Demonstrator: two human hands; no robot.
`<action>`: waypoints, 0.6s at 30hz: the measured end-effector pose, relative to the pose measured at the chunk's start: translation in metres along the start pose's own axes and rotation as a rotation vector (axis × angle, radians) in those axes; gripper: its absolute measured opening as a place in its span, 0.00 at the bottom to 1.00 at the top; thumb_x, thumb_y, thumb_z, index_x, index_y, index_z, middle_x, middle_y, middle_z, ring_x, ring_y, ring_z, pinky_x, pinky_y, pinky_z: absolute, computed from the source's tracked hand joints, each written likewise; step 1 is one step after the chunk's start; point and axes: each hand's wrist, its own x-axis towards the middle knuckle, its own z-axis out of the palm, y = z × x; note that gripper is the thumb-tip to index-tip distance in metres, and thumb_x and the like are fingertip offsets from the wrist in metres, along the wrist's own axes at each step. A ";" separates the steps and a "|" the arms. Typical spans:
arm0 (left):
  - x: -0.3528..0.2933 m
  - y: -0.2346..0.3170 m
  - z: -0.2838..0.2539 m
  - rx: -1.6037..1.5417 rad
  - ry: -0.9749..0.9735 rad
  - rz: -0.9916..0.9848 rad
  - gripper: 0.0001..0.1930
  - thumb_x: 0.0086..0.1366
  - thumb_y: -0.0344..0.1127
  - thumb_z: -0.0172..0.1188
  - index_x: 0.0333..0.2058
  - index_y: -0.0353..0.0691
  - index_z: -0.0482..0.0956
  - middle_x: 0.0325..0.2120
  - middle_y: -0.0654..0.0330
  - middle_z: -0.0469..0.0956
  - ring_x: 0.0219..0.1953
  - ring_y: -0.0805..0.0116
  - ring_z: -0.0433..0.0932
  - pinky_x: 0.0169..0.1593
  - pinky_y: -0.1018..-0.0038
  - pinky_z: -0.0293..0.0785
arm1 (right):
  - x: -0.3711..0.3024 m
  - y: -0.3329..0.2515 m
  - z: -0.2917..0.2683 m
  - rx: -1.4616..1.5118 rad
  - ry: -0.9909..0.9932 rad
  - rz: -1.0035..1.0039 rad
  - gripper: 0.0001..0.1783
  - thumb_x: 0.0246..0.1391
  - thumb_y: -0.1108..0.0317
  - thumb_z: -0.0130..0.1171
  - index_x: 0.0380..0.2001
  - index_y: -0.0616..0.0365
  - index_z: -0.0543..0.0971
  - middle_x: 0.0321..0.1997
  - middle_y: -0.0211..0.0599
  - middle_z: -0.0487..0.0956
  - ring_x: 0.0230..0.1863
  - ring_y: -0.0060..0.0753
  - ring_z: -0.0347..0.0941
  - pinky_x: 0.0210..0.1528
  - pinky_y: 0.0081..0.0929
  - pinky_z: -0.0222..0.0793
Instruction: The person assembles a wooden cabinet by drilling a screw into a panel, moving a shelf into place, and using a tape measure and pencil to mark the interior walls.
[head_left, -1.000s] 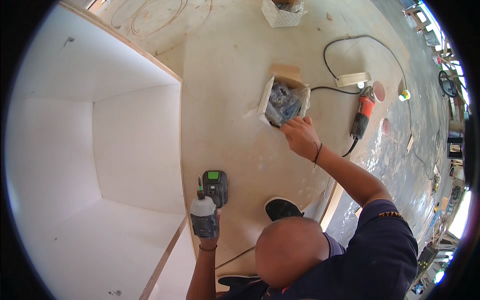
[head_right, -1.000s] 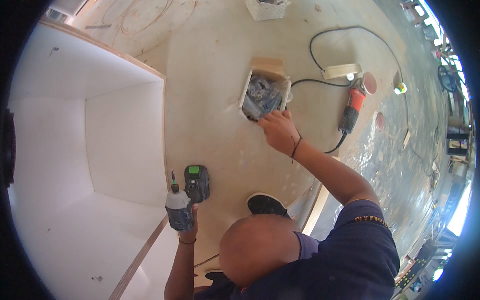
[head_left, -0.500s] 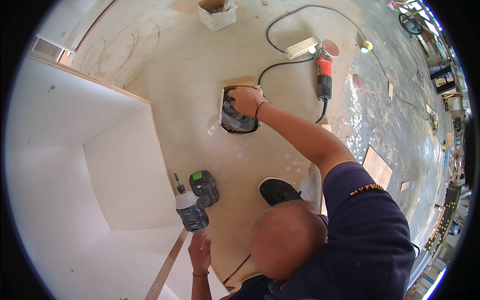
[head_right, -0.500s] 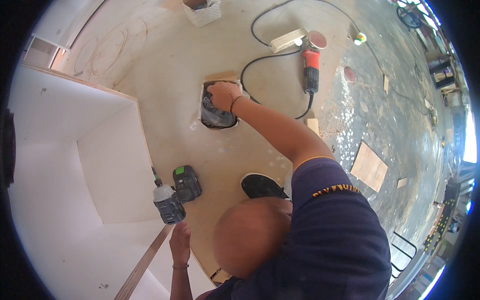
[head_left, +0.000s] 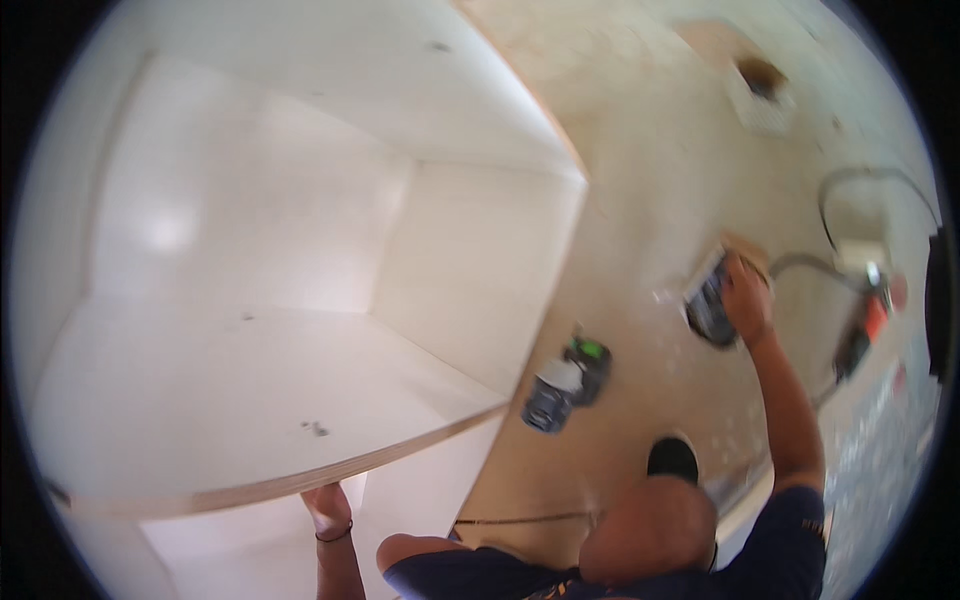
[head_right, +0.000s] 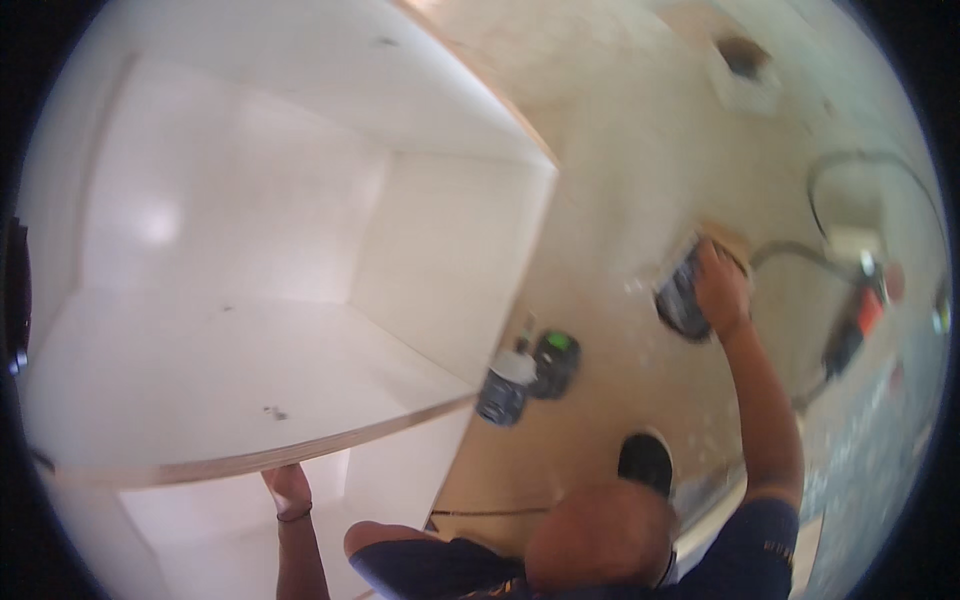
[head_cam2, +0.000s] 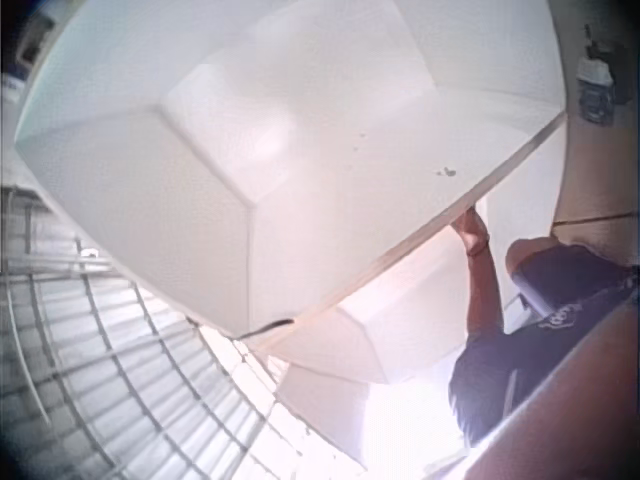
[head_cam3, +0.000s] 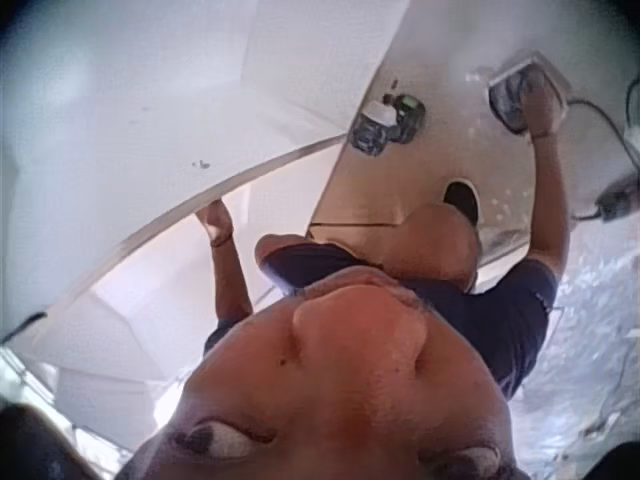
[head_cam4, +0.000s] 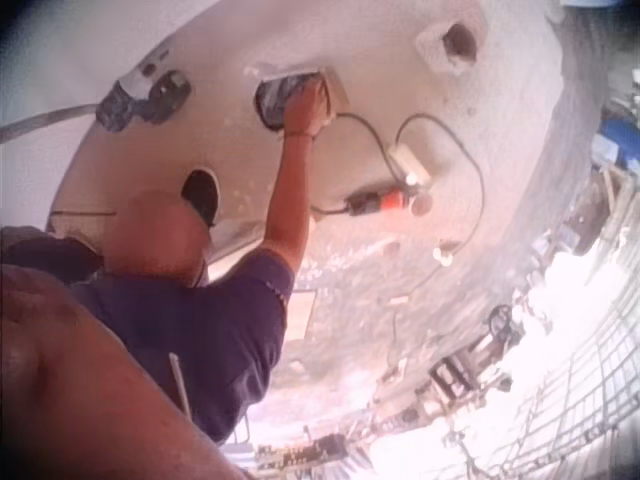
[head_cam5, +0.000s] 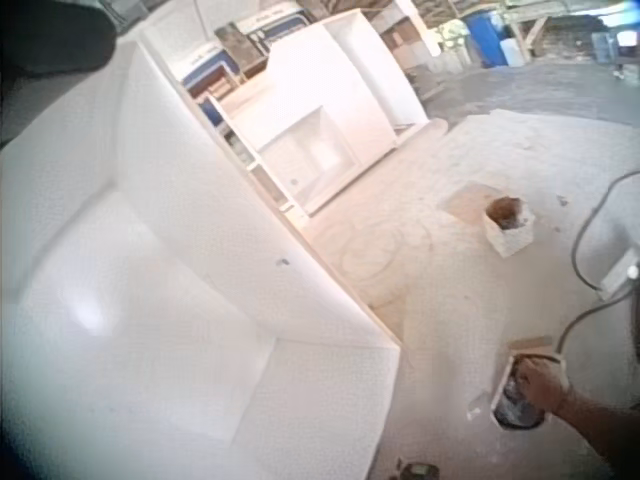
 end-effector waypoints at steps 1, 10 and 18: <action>-0.004 0.015 0.007 -0.022 0.033 0.043 0.35 0.60 0.48 0.65 0.60 0.35 0.63 0.58 0.55 0.68 0.64 0.60 0.62 0.65 0.57 0.56 | 0.000 0.005 0.008 -0.075 -0.114 -0.025 0.09 0.51 0.72 0.53 0.36 0.59 0.74 0.40 0.50 0.76 0.44 0.56 0.71 0.47 0.51 0.67; 0.004 0.098 0.119 0.033 0.615 0.022 0.19 0.61 0.32 0.63 0.48 0.31 0.70 0.42 0.58 0.76 0.43 0.74 0.71 0.47 0.76 0.68 | 0.002 0.032 0.026 -0.188 -0.293 -0.063 0.09 0.50 0.67 0.57 0.34 0.57 0.79 0.46 0.48 0.74 0.49 0.52 0.72 0.51 0.46 0.70; -0.002 0.119 0.132 0.158 0.720 -0.004 0.12 0.61 0.30 0.61 0.38 0.26 0.74 0.27 0.61 0.78 0.30 0.76 0.75 0.34 0.76 0.73 | 0.026 0.065 0.027 0.391 -0.434 -0.070 0.16 0.52 0.57 0.59 0.42 0.51 0.78 0.49 0.42 0.76 0.54 0.47 0.68 0.54 0.46 0.64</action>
